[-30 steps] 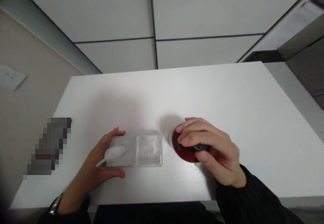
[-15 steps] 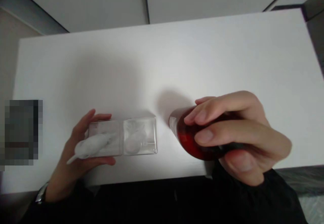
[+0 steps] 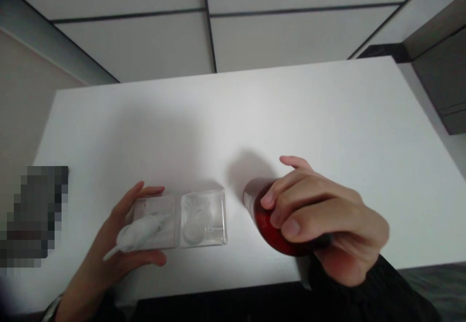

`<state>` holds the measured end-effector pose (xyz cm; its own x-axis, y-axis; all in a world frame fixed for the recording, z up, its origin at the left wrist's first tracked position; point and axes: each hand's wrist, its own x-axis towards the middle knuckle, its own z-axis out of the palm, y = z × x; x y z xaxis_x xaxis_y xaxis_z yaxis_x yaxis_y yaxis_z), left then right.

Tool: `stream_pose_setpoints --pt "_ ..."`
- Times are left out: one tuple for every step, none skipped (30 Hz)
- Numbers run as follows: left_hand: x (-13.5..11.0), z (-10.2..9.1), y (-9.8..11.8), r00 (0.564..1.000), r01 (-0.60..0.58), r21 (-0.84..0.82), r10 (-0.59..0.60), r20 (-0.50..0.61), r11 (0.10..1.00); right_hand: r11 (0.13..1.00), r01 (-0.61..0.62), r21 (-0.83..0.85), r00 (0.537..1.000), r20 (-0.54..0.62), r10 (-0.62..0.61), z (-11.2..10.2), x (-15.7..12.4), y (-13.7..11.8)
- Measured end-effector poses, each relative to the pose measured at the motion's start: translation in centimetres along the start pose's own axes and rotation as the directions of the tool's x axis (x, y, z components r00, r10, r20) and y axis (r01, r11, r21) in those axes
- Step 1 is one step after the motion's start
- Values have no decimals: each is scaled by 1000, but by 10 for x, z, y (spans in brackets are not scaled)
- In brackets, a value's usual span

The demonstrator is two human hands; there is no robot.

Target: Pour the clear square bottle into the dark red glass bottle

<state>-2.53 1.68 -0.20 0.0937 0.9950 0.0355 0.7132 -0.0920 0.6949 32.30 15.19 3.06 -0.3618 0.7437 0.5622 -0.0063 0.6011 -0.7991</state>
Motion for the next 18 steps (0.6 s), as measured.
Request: stream_pose_setpoints --pt "0 0 0 1000 -9 6 9 -8 1000 996 90 -18 996 11 -90 1 -3 3" --pt "0 1 -1 1000 -18 14 18 -16 1000 992 120 -29 993 9 -119 2 -5 5" --pt "-1 2 -2 1000 -22 23 22 -22 999 996 84 -18 996 -18 -85 3 -7 5" --pt "-2 3 -3 999 -24 33 25 -28 999 1000 27 9 998 -61 -27 4 -9 5" --pt "-4 4 -5 999 -20 42 21 -32 999 999 -12 42 996 -90 16 5 -10 4" --pt "-6 5 -8 999 -14 49 16 -36 999 997 -32 69 994 -106 39 5 -10 3" --pt "-7 7 -10 999 -6 54 8 -38 999 997 -29 77 994 -104 37 5 -10 2" --pt "-9 8 -12 999 2 57 0 -39 998 998 -8 65 996 -89 13 5 -10 1" --pt "-10 9 -13 999 6 59 -4 -41 998 999 7 39 997 -83 -4 5 -9 1" --pt "-11 9 -14 999 8 61 -6 -42 998 1000 12 12 996 -85 -11 4 -7 0" --pt "-10 9 -14 999 3 62 -1 -41 998 1000 19 -4 996 -83 -20 3 -6 0" --pt "-10 8 -13 999 -3 64 5 -38 998 1000 30 -8 997 -71 -30 3 -5 0" --pt "-8 7 -11 999 -8 67 10 -36 998 1000 29 -5 998 -52 -29 3 -4 0" --pt "-7 6 -10 999 -13 71 16 -35 997 1000 18 6 999 -38 -18 3 -3 0" --pt "-5 5 -9 999 -17 73 20 -35 997 1000 4 20 999 -36 -3 3 -3 -1" --pt "-3 4 -8 999 -19 72 21 -33 997 999 -8 33 999 -38 10 3 -3 -1" --pt "-2 3 -7 999 -19 68 21 -35 998 999 -21 39 999 -42 22 4 -3 -1" --pt "-1 3 -7 999 -18 60 20 -34 998 999 -22 42 999 -44 24 4 -3 -1"
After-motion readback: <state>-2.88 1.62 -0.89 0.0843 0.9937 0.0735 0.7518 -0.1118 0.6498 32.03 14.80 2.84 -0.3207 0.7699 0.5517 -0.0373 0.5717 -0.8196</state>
